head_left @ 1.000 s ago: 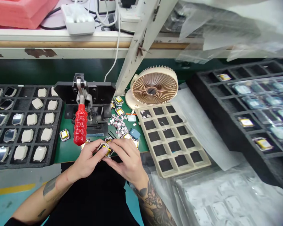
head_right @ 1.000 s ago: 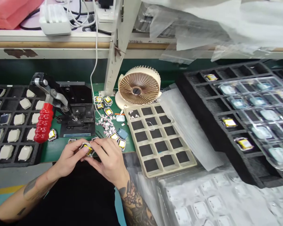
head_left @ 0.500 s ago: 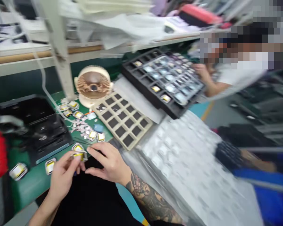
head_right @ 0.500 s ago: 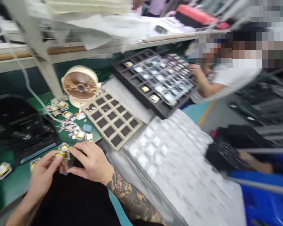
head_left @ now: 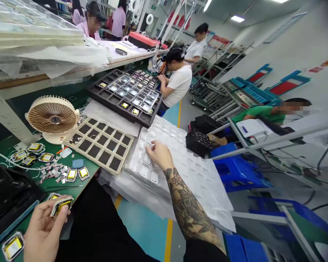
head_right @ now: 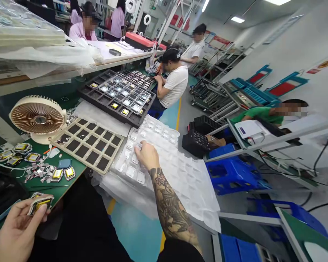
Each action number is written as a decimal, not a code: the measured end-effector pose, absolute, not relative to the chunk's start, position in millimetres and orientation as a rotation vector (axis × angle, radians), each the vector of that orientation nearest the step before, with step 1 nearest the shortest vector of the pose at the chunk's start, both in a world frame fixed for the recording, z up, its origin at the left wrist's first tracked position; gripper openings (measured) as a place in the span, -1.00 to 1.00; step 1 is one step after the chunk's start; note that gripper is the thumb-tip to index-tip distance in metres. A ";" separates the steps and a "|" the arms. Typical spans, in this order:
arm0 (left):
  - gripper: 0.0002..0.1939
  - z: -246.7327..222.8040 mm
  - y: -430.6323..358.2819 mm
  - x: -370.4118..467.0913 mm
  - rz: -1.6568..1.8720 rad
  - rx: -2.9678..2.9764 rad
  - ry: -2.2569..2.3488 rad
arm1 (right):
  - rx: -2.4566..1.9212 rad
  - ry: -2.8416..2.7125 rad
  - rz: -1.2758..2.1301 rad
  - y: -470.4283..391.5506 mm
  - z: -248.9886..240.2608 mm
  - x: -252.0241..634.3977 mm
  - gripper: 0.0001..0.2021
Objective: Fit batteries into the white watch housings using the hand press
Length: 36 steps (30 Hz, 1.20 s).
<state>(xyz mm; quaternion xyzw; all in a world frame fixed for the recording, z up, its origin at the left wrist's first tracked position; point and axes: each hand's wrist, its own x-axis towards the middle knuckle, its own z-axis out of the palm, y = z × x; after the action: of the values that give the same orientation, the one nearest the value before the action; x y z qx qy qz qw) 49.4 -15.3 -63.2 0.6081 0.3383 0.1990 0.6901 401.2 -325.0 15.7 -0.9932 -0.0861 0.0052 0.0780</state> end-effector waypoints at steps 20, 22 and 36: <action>-0.44 -22.1 -5.9 44.1 0.587 1.195 0.766 | -1.594 -0.970 0.381 -137.8 1.5 253.2 -0.89; -0.48 -21.4 -2.1 38.2 0.626 1.163 0.781 | -1.519 -1.130 0.532 -111.0 -7.5 233.2 -0.87; -0.47 -30.5 6.3 -1.4 0.835 1.016 0.735 | -1.260 -1.624 0.637 -28.8 -18.8 187.2 -0.61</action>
<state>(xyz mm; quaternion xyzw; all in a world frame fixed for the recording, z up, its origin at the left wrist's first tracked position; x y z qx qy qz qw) -1.4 6.3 -30.5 0.4613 0.3339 0.3789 0.7295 187.2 -28.8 -18.8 -0.5152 -0.6643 0.2605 0.4748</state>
